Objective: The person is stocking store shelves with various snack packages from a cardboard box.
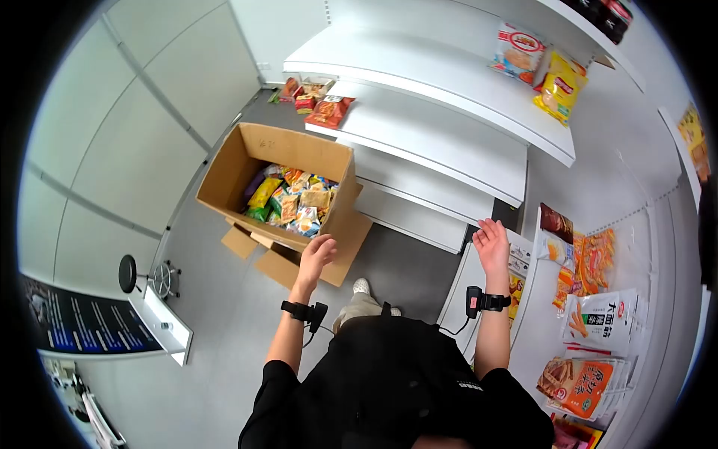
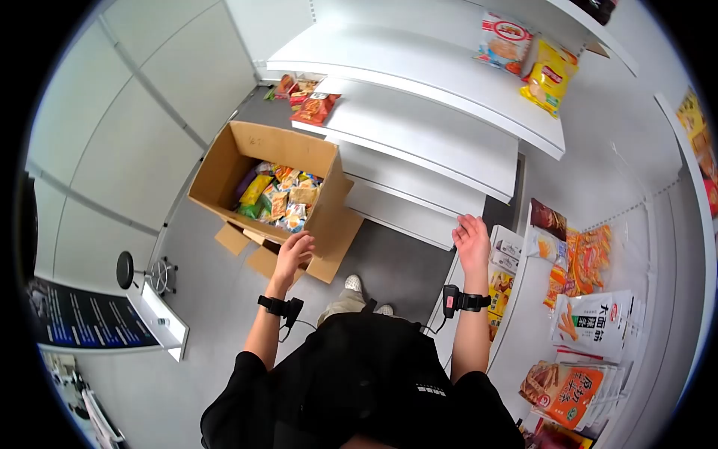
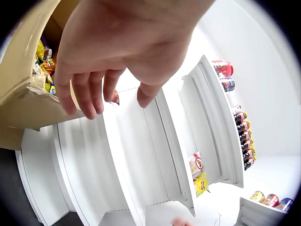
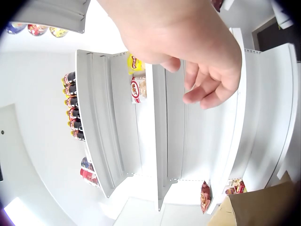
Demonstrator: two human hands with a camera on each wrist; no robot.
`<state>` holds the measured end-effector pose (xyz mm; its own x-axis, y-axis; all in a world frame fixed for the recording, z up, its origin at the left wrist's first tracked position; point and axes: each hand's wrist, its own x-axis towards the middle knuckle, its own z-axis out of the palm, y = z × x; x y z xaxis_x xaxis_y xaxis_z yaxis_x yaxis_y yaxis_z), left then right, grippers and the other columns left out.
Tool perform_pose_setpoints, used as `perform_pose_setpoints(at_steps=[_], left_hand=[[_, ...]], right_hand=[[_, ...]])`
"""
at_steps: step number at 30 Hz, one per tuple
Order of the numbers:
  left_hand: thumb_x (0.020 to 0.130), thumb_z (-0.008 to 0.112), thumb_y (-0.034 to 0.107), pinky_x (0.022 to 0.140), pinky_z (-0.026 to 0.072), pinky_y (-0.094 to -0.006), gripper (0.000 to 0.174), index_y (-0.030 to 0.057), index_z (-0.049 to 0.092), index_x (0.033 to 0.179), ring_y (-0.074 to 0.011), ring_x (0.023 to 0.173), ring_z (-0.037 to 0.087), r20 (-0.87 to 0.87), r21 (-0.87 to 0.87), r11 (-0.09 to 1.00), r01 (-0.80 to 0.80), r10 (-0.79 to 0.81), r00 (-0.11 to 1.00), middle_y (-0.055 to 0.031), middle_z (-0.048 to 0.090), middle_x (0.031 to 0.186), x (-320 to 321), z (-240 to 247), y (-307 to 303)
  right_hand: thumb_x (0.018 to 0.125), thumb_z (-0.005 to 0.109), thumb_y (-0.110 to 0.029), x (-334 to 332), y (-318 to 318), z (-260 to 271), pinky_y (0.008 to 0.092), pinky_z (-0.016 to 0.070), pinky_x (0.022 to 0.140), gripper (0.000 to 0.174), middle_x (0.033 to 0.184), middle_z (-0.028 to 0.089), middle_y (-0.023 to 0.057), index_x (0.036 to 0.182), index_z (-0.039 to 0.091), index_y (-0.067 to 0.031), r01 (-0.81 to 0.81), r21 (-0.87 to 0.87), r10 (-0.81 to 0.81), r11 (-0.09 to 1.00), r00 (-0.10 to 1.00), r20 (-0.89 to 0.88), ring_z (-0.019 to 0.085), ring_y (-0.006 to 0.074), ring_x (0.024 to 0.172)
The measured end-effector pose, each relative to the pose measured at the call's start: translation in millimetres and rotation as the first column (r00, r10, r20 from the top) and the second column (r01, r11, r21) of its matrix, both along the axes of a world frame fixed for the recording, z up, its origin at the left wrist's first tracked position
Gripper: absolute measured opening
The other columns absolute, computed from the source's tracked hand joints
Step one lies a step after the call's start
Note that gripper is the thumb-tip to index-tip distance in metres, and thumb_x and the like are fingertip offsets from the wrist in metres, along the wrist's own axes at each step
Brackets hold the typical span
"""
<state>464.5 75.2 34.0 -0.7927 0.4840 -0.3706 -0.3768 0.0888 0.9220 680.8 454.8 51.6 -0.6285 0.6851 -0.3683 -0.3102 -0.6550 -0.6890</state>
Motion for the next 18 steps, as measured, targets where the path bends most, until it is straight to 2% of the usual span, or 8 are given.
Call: perform_pose_setpoints(at_steps=[11, 14, 18], left_hand=[[0.092, 0.055, 0.03, 0.08, 0.0461, -0.0276, 0.036, 0.0076, 0.052, 0.12, -0.0094, 0.09, 0.058, 0.061, -0.025, 0.983, -0.179, 0.181, 0.982, -0.0006, 0.062, 0.106, -2, -4, -72], [0.092, 0.054, 0.03, 0.08, 0.0461, -0.0284, 0.036, 0.0079, 0.053, 0.12, -0.0099, 0.091, 0.058, 0.075, -0.088, 0.976, -0.2, 0.207, 0.975, -0.0004, 0.061, 0.105, -25, -10, -93], [0.092, 0.054, 0.03, 0.079, 0.0464, -0.0289, 0.036, 0.0075, 0.053, 0.119, -0.0107, 0.091, 0.059, 0.07, -0.081, 0.963, -0.258, 0.264, 0.962, -0.0004, 0.062, 0.104, -68, -24, -122]], right_hand=[[0.09, 0.055, -0.031, -84, -57, -21, 0.0348, 0.047, 0.082, 0.035, 0.106, 0.059, 0.0134, 0.107, 0.053, -0.0004, -0.231, -0.067, 0.233, 0.971, 0.972, 0.011, 0.054, 0.0186, 0.085], [0.09, 0.054, -0.032, -120, -85, -22, 0.0346, 0.0471, 0.082, 0.035, 0.106, 0.059, 0.0135, 0.107, 0.053, -0.0006, -0.284, -0.055, 0.286, 0.957, 0.957, 0.042, 0.054, 0.0193, 0.086], [0.091, 0.052, -0.033, -184, -125, -28, 0.0334, 0.0471, 0.08, 0.036, 0.106, 0.059, 0.0132, 0.107, 0.053, -0.001, -0.377, -0.042, 0.379, 0.925, 0.922, 0.081, 0.055, 0.0193, 0.088]])
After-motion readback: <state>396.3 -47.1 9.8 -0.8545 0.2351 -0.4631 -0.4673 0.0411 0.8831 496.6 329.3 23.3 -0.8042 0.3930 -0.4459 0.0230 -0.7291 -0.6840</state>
